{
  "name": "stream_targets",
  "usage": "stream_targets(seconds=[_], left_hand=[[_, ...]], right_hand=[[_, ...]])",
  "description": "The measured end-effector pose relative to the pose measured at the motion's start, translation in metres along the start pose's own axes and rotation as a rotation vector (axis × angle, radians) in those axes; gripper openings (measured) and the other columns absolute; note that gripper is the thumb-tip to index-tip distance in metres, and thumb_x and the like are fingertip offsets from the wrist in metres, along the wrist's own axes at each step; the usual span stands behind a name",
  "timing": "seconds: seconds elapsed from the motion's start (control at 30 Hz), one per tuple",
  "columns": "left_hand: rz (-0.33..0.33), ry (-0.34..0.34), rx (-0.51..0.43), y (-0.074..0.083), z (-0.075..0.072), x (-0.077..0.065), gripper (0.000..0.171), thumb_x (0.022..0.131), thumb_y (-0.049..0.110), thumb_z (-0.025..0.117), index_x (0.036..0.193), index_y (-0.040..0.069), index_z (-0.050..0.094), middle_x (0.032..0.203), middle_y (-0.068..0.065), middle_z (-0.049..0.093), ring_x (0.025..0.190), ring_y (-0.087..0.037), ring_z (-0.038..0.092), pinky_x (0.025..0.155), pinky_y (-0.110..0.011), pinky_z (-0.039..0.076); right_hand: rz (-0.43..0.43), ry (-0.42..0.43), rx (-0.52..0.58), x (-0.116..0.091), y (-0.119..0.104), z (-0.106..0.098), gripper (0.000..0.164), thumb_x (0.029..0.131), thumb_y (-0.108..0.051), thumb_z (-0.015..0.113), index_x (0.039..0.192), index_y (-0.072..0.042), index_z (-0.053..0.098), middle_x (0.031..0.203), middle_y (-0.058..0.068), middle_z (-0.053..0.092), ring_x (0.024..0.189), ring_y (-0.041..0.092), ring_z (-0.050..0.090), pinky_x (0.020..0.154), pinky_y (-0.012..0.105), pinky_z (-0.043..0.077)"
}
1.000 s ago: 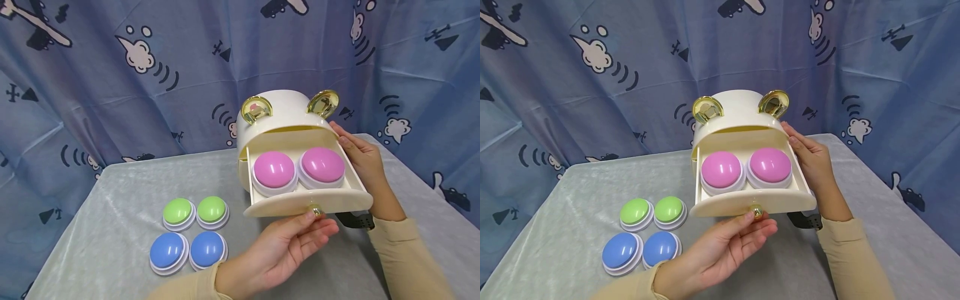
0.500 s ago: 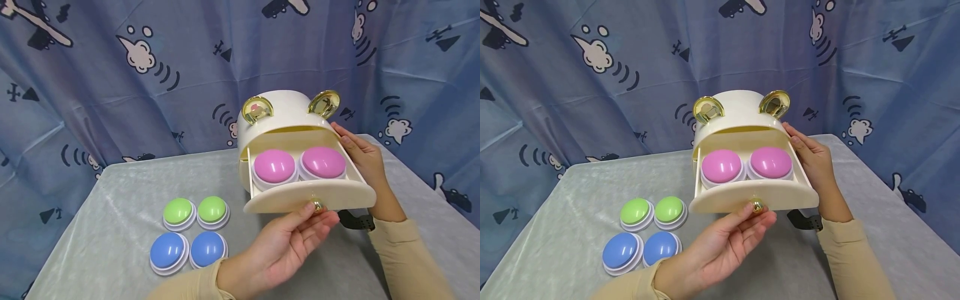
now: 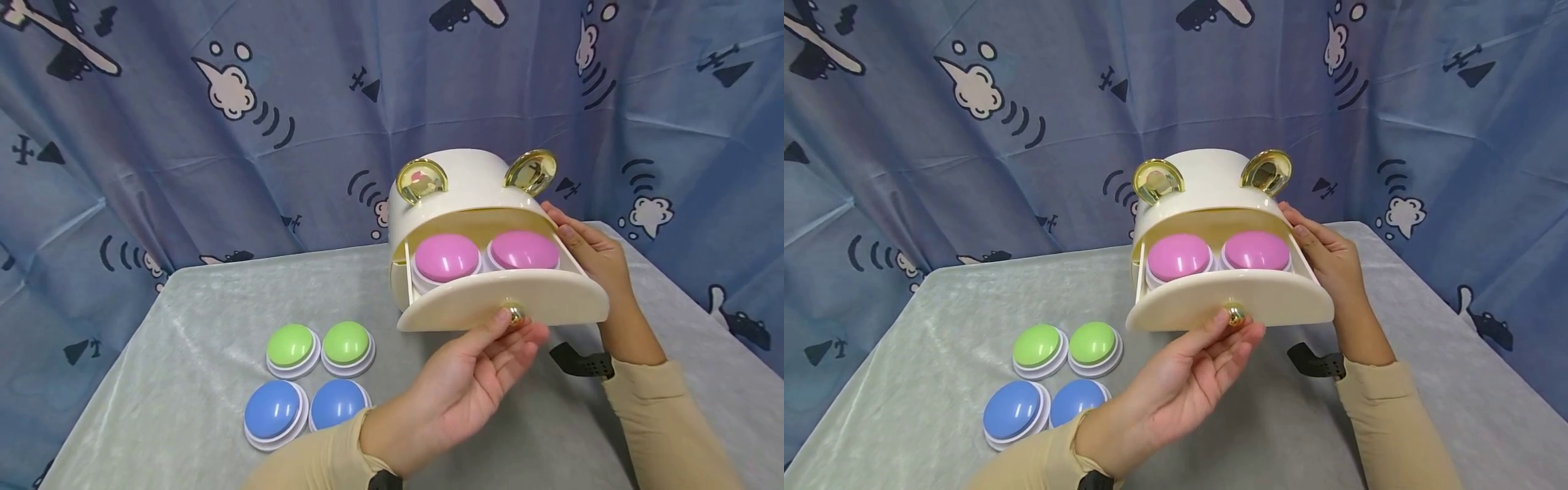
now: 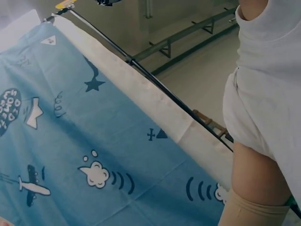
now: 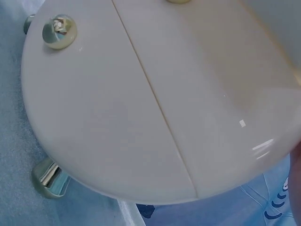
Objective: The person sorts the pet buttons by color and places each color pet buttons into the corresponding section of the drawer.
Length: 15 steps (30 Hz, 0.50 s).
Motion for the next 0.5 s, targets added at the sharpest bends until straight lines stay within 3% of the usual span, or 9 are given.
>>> stream_targets(seconds=[0.5], left_hand=[[0.062, 0.079, -0.025, 0.012, -0.004, 0.018, 0.018, 0.103, 0.018, 0.054, 0.095, 0.006, 0.064, 0.095, -0.004, 0.07, 0.089, -0.007, 0.07, 0.086, -0.014, 0.056]], right_hand=[[0.016, 0.02, 0.011, 0.001, 0.002, -0.001, 0.03, 0.097, -0.012, 0.062, 0.126, -0.009, 0.068, 0.121, -0.012, 0.072, 0.115, -0.002, 0.064, 0.09, 0.013, 0.053]])
Point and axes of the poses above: each hand's wrist, its own x-axis towards the middle knuckle, its own z-axis out of the palm, y = z × x, the point moved 6 cm from there along x, towards the middle knuckle
